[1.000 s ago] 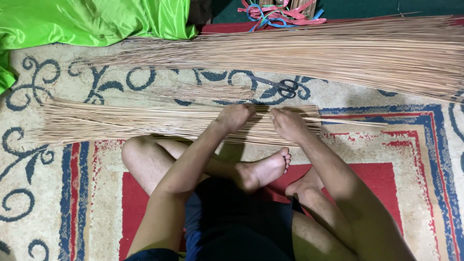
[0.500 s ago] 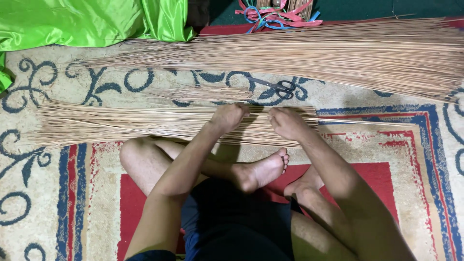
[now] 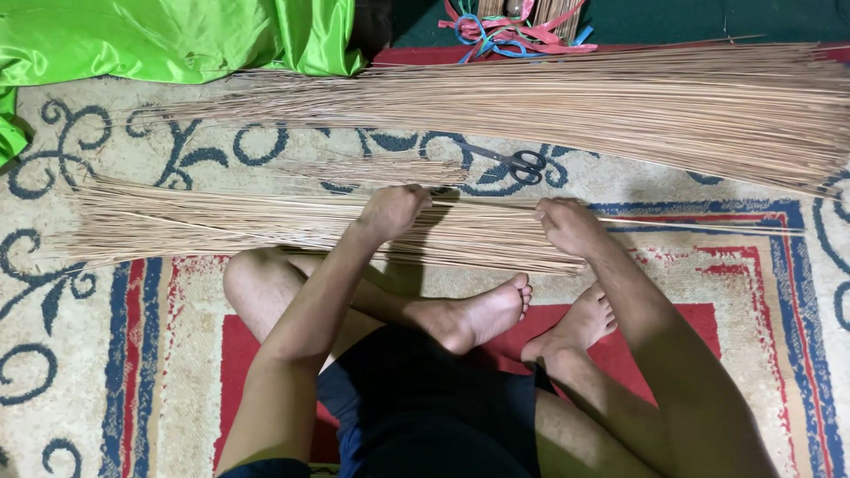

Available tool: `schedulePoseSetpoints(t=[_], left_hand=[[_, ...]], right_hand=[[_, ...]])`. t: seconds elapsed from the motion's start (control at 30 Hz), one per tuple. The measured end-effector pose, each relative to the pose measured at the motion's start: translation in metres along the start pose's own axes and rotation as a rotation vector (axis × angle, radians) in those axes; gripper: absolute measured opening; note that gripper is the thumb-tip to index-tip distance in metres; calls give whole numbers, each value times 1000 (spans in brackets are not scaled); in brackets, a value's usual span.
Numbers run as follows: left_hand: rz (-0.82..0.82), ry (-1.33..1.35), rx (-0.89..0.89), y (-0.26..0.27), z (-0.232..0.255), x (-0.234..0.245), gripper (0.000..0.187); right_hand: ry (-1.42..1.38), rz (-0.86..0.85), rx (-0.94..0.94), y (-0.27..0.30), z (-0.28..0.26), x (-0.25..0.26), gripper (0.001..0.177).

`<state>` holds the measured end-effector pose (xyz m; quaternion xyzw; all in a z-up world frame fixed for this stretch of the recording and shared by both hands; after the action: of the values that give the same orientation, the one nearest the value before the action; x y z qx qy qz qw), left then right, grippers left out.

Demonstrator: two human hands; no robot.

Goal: Trimming and organizing thin wooden sticks for broom making

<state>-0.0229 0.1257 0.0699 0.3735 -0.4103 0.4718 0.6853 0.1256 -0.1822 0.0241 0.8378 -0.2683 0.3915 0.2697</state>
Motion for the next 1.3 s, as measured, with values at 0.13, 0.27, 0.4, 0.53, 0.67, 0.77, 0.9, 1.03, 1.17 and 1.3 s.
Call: schedulePoseSetpoints(t=[0.13,0.27,0.4,0.53,0.67,0.77,0.9,1.03,1.17,1.3], left_hand=[[-13,53,-10,-20,0,-28,25],[-5,66,-40,-43,23,-37,23],[-5,81,-89,-61,27,-52,22],[-12,95,-64,-44,17,-52,23],[-23,45,5,-32,-13,-64,23],[-58,19,14,-20,-6,-56,21],[-82,39,-20,-21,7,-62,22],[-73,32,-51,-28,15,-57,24],[-12,-67,-77,-34,26,-35,21],[589,-114,-101,-14,36,-22,31]], right_hand=[[16,-26,-9,0,-44,0,22],[17,-17,67,-7,-89,-18,23],[18,-23,74,-16,-89,-30,22],[23,-24,52,-9,-50,-26,24],[17,-92,-80,15,-19,0,23],[7,-184,-174,19,-8,2,26],[-95,-277,-121,17,-48,-7,25],[-173,-288,-55,-8,-95,-31,22],[-218,-230,1,-23,-133,-36,26],[-212,-178,-15,-48,-107,-46,23]])
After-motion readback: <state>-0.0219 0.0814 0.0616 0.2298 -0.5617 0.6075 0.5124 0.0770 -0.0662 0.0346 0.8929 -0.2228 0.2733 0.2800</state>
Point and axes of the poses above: each hand's wrist, its own y-axis away from the middle knuckle, its own x-axis out of the back of the hand, z = x × y, the point moved 5 cm from there along -y, towards the middle knuckle, and after that the axes turned 8 degrees about -x, right-handed, at the moved point
